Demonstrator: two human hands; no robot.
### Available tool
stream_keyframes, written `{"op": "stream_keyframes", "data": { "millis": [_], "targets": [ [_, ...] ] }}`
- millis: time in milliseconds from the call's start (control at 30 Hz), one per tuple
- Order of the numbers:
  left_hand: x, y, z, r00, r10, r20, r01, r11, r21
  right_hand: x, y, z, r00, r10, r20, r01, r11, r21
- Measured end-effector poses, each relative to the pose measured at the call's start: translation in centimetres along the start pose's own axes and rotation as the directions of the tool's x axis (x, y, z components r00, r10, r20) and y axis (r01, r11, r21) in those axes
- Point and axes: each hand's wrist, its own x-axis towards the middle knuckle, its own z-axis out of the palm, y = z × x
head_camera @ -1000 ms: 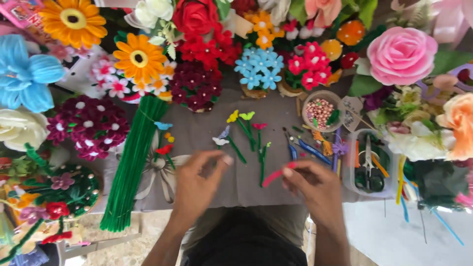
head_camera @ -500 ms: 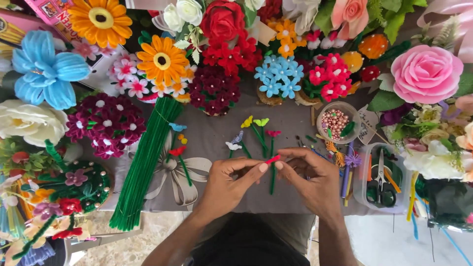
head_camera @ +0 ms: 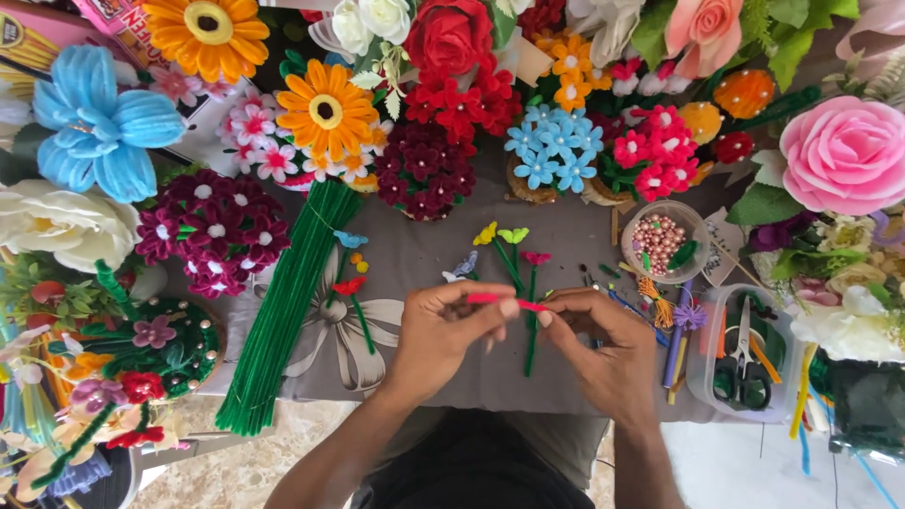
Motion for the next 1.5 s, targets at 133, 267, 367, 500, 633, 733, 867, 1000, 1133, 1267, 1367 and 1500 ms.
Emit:
{"op": "stream_keyframes", "data": {
  "millis": [133, 267, 367, 500, 633, 733, 867, 1000, 1133, 1267, 1367, 1500],
  "targets": [
    [0.7, -1.9, 0.2, 0.997, 0.036, -0.070, -0.039, 0.998, -0.053, -0.4, 1.6, 2.4, 0.995, 0.104, -0.005, -0.094, 0.921, 0.378],
    [0.9, -1.7, 0.0, 0.976, 0.193, -0.103, -0.184, 0.979, 0.090, -0.7, 2.0, 2.7, 0.959, 0.268, 0.096, -0.284, 0.862, 0.419],
    [0.7, 0.0, -0.7, 0.967, 0.255, -0.024, -0.239, 0.932, 0.271, 0.0, 0.9, 1.3, 0.994, 0.111, 0.019, -0.112, 0.988, 0.102],
    [0.2, 1.5, -0.5, 0.883, 0.432, 0.186, -0.462, 0.723, 0.513, 1.1, -1.4, -0.8, 0.954, -0.293, 0.070, 0.301, 0.919, -0.254],
    [-0.1, 1.4, -0.6, 0.869, 0.428, 0.249, -0.491, 0.684, 0.539, 1.8, -2.3, -1.0, 0.917, -0.378, 0.126, 0.399, 0.872, -0.285],
    [-0.1, 1.1, -0.6, 0.808, 0.508, 0.297, -0.576, 0.581, 0.575, 1.9, -1.9, -1.0, 0.887, -0.426, 0.179, 0.462, 0.833, -0.305],
    [0.0, 1.2, -0.6, 0.809, 0.491, 0.322, -0.580, 0.580, 0.572, 2.0, -1.6, -1.1, 0.859, -0.458, 0.227, 0.510, 0.796, -0.325],
    [0.1, 1.3, -0.5, 0.818, 0.465, 0.338, -0.570, 0.584, 0.578, 2.0, -0.9, -1.3, 0.846, -0.462, 0.267, 0.533, 0.757, -0.378],
    [0.0, 1.4, -0.4, 0.812, 0.472, 0.343, -0.575, 0.549, 0.607, 2.1, -0.2, -1.3, 0.842, -0.466, 0.272, 0.539, 0.739, -0.404],
    [-0.1, 1.4, -0.2, 0.816, 0.490, 0.306, -0.570, 0.595, 0.567, 2.2, -0.4, -1.2, 0.835, -0.486, 0.259, 0.551, 0.735, -0.396],
    [0.0, 1.3, 0.0, 0.794, 0.523, 0.309, -0.595, 0.566, 0.571, 2.2, -0.1, -1.2, 0.838, -0.484, 0.251, 0.545, 0.729, -0.414],
    [0.1, 0.8, 0.2, 0.742, 0.587, 0.325, -0.637, 0.464, 0.616, 2.1, 0.4, -0.8, 0.827, -0.516, 0.223, 0.548, 0.654, -0.521]
  ]
}}
